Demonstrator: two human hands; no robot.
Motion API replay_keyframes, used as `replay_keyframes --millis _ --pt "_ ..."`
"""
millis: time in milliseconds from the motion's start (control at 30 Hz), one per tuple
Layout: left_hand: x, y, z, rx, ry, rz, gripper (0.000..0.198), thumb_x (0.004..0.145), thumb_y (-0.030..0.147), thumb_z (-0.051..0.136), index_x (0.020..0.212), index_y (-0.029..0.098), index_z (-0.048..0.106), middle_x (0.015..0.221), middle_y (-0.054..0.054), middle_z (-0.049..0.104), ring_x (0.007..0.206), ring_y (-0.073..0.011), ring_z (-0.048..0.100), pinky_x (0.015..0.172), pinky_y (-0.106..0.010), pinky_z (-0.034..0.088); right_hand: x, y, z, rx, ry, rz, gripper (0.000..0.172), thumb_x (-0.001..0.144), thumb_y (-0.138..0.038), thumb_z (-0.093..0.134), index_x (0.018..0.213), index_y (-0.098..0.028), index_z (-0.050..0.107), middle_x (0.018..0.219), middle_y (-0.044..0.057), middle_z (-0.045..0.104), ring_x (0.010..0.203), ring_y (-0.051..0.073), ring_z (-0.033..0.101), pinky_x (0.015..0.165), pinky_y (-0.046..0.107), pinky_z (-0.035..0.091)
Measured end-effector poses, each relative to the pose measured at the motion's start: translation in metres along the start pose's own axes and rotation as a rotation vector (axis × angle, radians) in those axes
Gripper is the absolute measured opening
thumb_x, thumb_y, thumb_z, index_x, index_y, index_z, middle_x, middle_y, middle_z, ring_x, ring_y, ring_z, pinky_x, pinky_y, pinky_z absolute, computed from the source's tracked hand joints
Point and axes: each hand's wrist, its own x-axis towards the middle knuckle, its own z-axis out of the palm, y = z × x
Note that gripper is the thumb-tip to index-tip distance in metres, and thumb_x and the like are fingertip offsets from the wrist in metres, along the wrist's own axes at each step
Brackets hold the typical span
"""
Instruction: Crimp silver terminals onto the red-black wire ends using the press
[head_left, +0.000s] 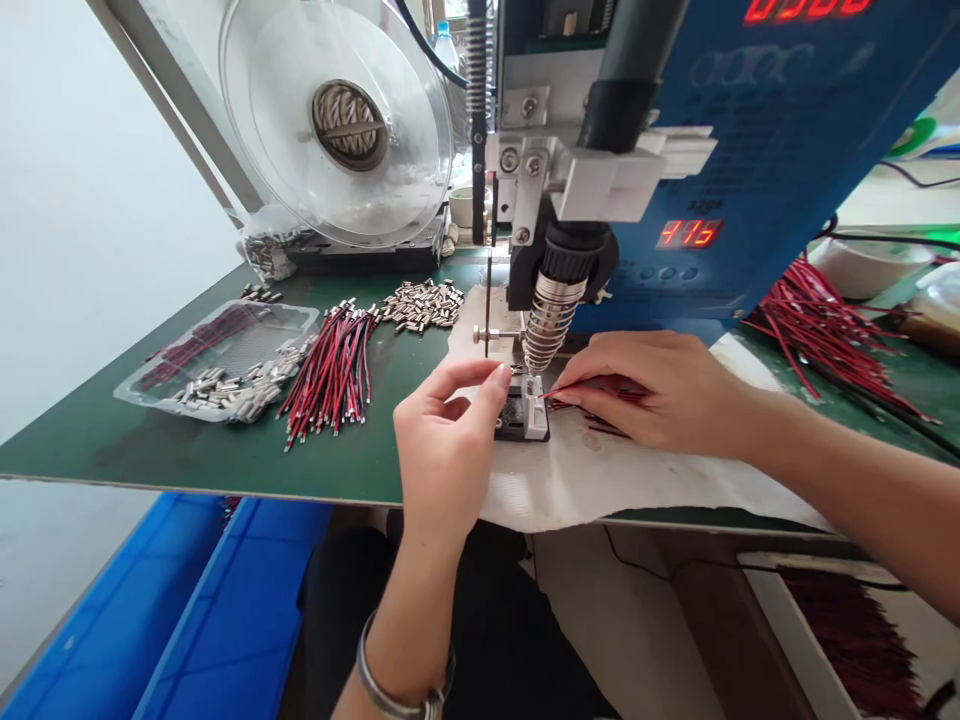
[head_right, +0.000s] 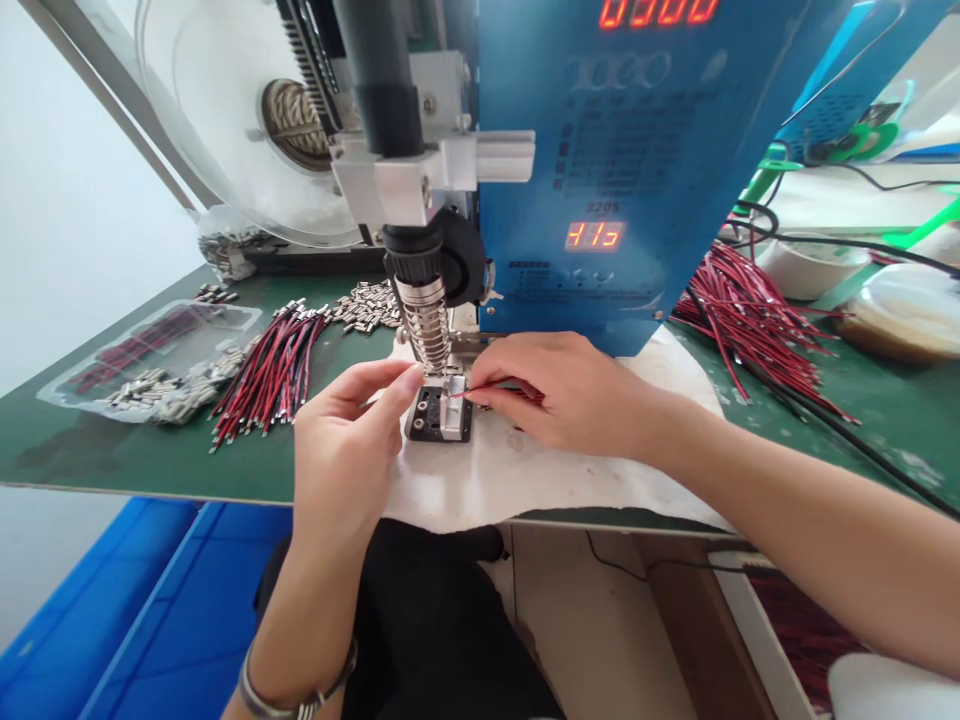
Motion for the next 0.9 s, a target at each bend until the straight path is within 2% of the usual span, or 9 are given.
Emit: replay_keyframes --millis 100,333,567,700,900 --pt "-0.001 0.001 0.001 -0.003 -0.003 0.005 0.017 0.08 0.04 0.084 0.083 0.023 0.081 0.063 0.001 0.058 0.047 -0.0051 0.032 0.043 -0.022 0.022 0.0 0.001 0.001 -0.03 -0.009 -0.031 0.018 0.104 -0.026 0.055 0.098 -0.023 0.071 0.08 0.002 0.074 0.071 0.017 0.066 0.063 0.029 0.048" --pt "-0.002 0.008 0.005 -0.031 0.027 -0.015 0.014 0.076 0.034 0.085 0.077 0.021 0.079 0.061 0.002 0.057 0.046 -0.0049 0.031 0.043 -0.022 0.02 -0.001 0.006 0.005 -0.1 -0.006 0.022 0.021 0.105 -0.031 0.053 0.102 -0.021 0.072 0.086 0.004 0.077 0.076 0.019 0.069 0.068 0.031 0.048" --pt "-0.002 0.009 0.006 -0.017 0.028 -0.013 0.015 0.076 0.035 0.085 0.077 0.021 0.079 0.061 0.002 0.057 0.047 -0.0047 0.032 0.043 -0.022 0.02 0.0 -0.001 0.005 -0.024 0.023 -0.009 0.022 0.105 -0.023 0.05 0.099 -0.02 0.071 0.087 0.003 0.078 0.077 0.018 0.072 0.069 0.029 0.05" --pt "-0.002 0.009 0.006 -0.021 0.031 -0.011 0.015 0.076 0.035 0.085 0.078 0.02 0.079 0.065 0.001 0.061 0.046 -0.0048 0.033 0.043 -0.023 0.021 0.0 -0.003 0.005 -0.018 0.015 0.017 0.024 0.105 -0.024 0.049 0.099 -0.022 0.071 0.087 0.003 0.078 0.078 0.019 0.072 0.07 0.031 0.052" --pt "-0.003 0.009 0.007 -0.023 0.034 -0.006 0.014 0.077 0.034 0.084 0.077 0.022 0.079 0.064 0.002 0.06 0.046 -0.005 0.032 0.044 -0.023 0.02 0.0 -0.005 0.007 -0.043 0.07 0.08 0.022 0.103 -0.025 0.053 0.094 -0.024 0.073 0.082 0.002 0.078 0.069 0.018 0.07 0.062 0.031 0.05"
